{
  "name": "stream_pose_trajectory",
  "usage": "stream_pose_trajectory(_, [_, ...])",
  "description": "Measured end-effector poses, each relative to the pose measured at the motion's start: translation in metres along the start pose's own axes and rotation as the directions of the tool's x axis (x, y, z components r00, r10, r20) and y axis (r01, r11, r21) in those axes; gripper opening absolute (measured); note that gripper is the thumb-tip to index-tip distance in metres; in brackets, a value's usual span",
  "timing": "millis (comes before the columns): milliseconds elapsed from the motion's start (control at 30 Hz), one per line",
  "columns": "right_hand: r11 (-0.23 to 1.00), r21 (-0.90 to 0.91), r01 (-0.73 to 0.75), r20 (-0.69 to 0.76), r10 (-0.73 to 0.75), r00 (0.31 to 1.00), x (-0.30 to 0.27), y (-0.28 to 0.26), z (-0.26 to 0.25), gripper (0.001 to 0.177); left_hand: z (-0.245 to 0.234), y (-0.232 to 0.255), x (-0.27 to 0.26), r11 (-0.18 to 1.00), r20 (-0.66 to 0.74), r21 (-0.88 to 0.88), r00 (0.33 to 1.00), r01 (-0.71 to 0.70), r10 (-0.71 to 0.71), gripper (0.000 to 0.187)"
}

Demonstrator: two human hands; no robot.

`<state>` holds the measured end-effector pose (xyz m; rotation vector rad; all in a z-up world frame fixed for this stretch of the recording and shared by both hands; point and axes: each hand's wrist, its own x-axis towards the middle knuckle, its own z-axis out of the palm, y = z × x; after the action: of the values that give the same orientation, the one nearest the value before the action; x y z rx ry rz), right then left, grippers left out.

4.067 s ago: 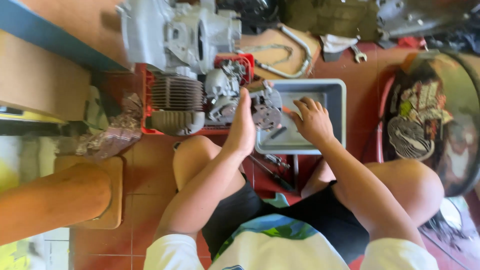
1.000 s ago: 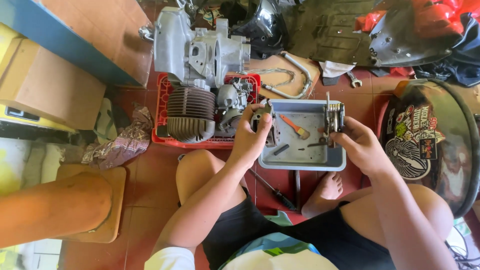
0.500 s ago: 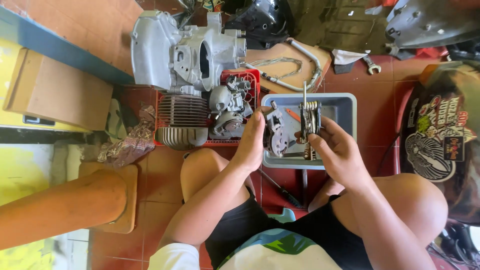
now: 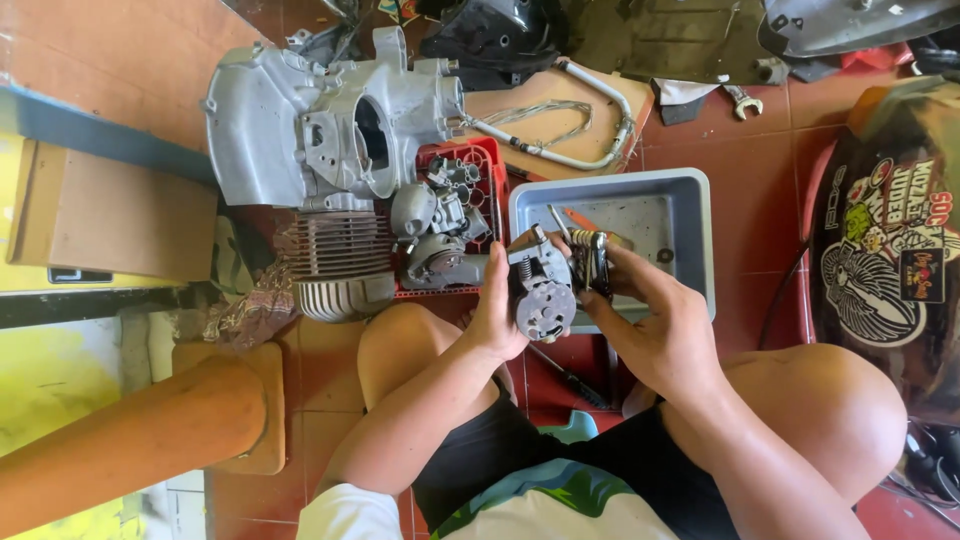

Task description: The person cleans a small mechanical part using a brush and then uses a screwdriver to manipulate internal components. The person scrubs the part thoroughly and then inserts the screwdriver to adjust or remove a small piece inside.

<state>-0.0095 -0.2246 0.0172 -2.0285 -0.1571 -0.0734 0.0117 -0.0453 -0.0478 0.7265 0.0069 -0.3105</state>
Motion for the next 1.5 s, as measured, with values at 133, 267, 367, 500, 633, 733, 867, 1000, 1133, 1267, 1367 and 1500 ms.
stream_pose_trajectory(133, [0.989, -0.135, 0.063, -0.104, -0.077, 0.992, -0.003, 0.015, 0.006, 0.047, 0.005, 0.006, 0.002, 0.999, 0.165, -0.03, 0.986, -0.031, 0.035, 0.085])
stream_pose_trajectory(267, [0.985, -0.127, 0.116, -0.139, -0.133, 0.981, -0.006, 0.022, 0.013, 0.041, 0.0, 0.004, 0.002, 0.994, 0.221, -0.078, 0.971, -0.077, 0.092, 0.086])
stream_pose_trajectory(367, [0.979, -0.109, 0.175, -0.136, -0.189, 0.973, -0.005, 0.028, 0.016, 0.042, -0.002, 0.004, 0.0, 0.989, 0.255, -0.093, 0.958, -0.113, 0.133, 0.088])
stream_pose_trajectory(500, [0.95, -0.13, 0.284, -0.128, -0.3, 0.945, -0.003, 0.036, 0.02, 0.04, 0.0, 0.005, -0.002, 0.983, 0.243, -0.099, 0.954, -0.155, 0.175, 0.085])
stream_pose_trajectory(633, [0.935, -0.137, 0.327, -0.122, -0.343, 0.931, -0.004, 0.04, 0.022, 0.039, 0.004, 0.009, -0.005, 0.979, 0.227, -0.122, 0.956, -0.162, 0.186, 0.084])
stream_pose_trajectory(733, [0.936, -0.115, 0.332, -0.133, -0.346, 0.929, -0.004, 0.03, 0.022, 0.039, 0.0, 0.006, -0.007, 0.98, 0.238, -0.115, 0.953, -0.165, 0.188, 0.087])
stream_pose_trajectory(867, [0.968, -0.047, 0.245, -0.115, -0.249, 0.962, -0.003, 0.034, 0.019, 0.034, -0.002, 0.003, -0.003, 0.977, 0.241, -0.149, 0.952, -0.154, 0.187, 0.089])
stream_pose_trajectory(1000, [0.975, 0.156, 0.158, -0.114, -0.141, 0.983, -0.004, 0.047, 0.023, 0.031, 0.0, -0.001, -0.005, 0.975, 0.232, -0.173, 0.956, -0.143, 0.181, 0.086])
stream_pose_trajectory(1133, [0.978, 0.179, 0.104, -0.06, -0.094, 0.994, 0.002, 0.021, 0.018, 0.037, -0.016, -0.016, -0.004, 0.951, 0.161, -0.249, 0.96, -0.186, 0.23, 0.082])
stream_pose_trajectory(1267, [0.98, 0.122, 0.155, 0.002, -0.157, 0.988, 0.006, 0.01, 0.018, 0.045, 0.004, 0.013, -0.009, 0.956, 0.114, -0.27, 0.982, -0.117, 0.153, 0.093])
stream_pose_trajectory(1367, [0.975, 0.087, 0.204, -0.014, -0.204, 0.979, 0.005, 0.019, 0.02, 0.024, 0.002, 0.015, -0.007, 0.971, 0.073, -0.213, 0.989, -0.108, 0.126, 0.093])
stream_pose_trajectory(1500, [0.988, 0.143, 0.054, 0.026, -0.058, 0.998, -0.005, 0.044, 0.021, 0.019, -0.01, 0.011, -0.003, 0.986, 0.073, -0.132, 0.991, -0.103, 0.114, 0.085])
